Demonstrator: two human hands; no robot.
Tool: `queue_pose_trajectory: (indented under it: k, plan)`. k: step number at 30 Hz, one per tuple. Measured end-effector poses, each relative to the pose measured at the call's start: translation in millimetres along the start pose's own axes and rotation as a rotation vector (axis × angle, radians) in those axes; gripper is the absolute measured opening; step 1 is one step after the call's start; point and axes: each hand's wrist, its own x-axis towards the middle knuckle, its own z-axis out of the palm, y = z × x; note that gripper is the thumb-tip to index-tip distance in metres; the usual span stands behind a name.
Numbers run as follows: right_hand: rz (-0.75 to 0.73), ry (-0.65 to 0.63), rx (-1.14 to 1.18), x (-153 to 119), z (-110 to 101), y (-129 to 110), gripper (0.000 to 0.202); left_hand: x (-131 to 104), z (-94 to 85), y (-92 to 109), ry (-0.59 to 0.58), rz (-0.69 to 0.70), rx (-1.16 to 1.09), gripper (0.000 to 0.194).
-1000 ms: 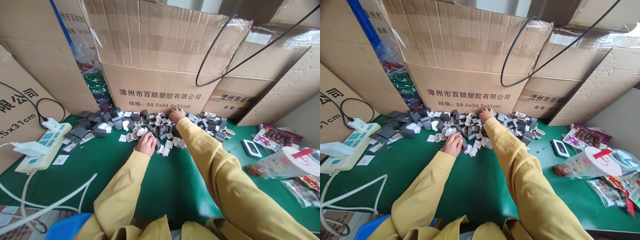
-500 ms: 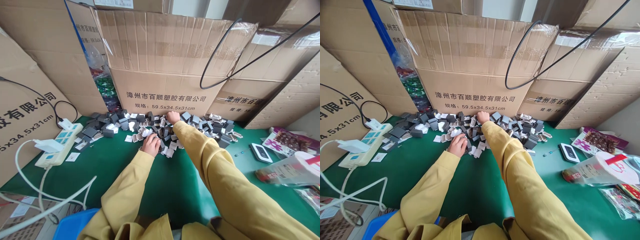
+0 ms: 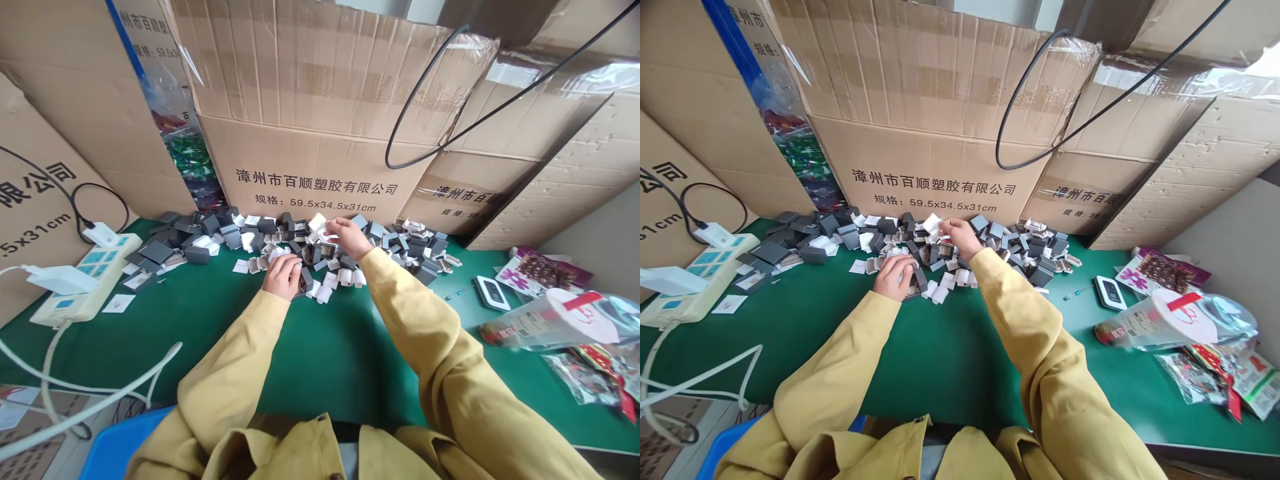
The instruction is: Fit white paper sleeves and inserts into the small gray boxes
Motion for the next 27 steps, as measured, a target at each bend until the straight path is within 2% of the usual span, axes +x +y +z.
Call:
queue_pose_trajectory:
  k: [1, 3, 6, 8, 10, 12, 16, 18, 20, 23, 27]
  plan:
    - [-0.008, -0.063, 0.185, -14, 3, -2, 0.021, 1, -1.9, 3, 0.028, -0.007, -0.009, 0.027]
    - [-0.01, -0.215, 0.393, -40, 8, -4, 0.023, 2, -4.8, 8, 0.076, -0.009, -0.019, 0.034]
    - [0.049, -0.27, 0.507, -68, 14, -3, 0.028, 2, -6.1, 15, 0.098, 0.061, 0.0, 0.04]
    - [0.101, -0.272, 0.556, -76, 18, 1, 0.029, 2, -5.5, 16, 0.08, 0.121, 0.009, 0.027]
    - [0.141, -0.266, 0.626, -78, 24, 7, 0.03, 3, -4.9, 16, 0.046, 0.121, -0.013, 0.018]
    - [0.16, -0.246, 0.713, -76, 31, 13, 0.031, 3, -5.4, 17, 0.023, 0.053, -0.035, 0.02]
    - [0.153, -0.184, 0.869, -72, 45, 24, 0.04, 3, -8.8, 21, 0.013, -0.288, -0.045, 0.024]
    - [0.108, -0.167, 0.879, -73, 50, 27, 0.041, 2, -10.0, 23, -0.021, -0.401, -0.096, 0.027]
    - [0.054, -0.189, 0.836, -74, 53, 28, 0.038, 2, -10.3, 25, -0.061, -0.429, -0.156, 0.029]
    - [0.031, -0.214, 0.75, -75, 53, 28, 0.042, 3, -10.9, 27, -0.103, -0.394, -0.162, 0.028]
    - [0.065, -0.08, 0.693, -72, 50, 34, 0.032, 9, -13.9, 20, -0.179, -0.335, -0.155, 0.033]
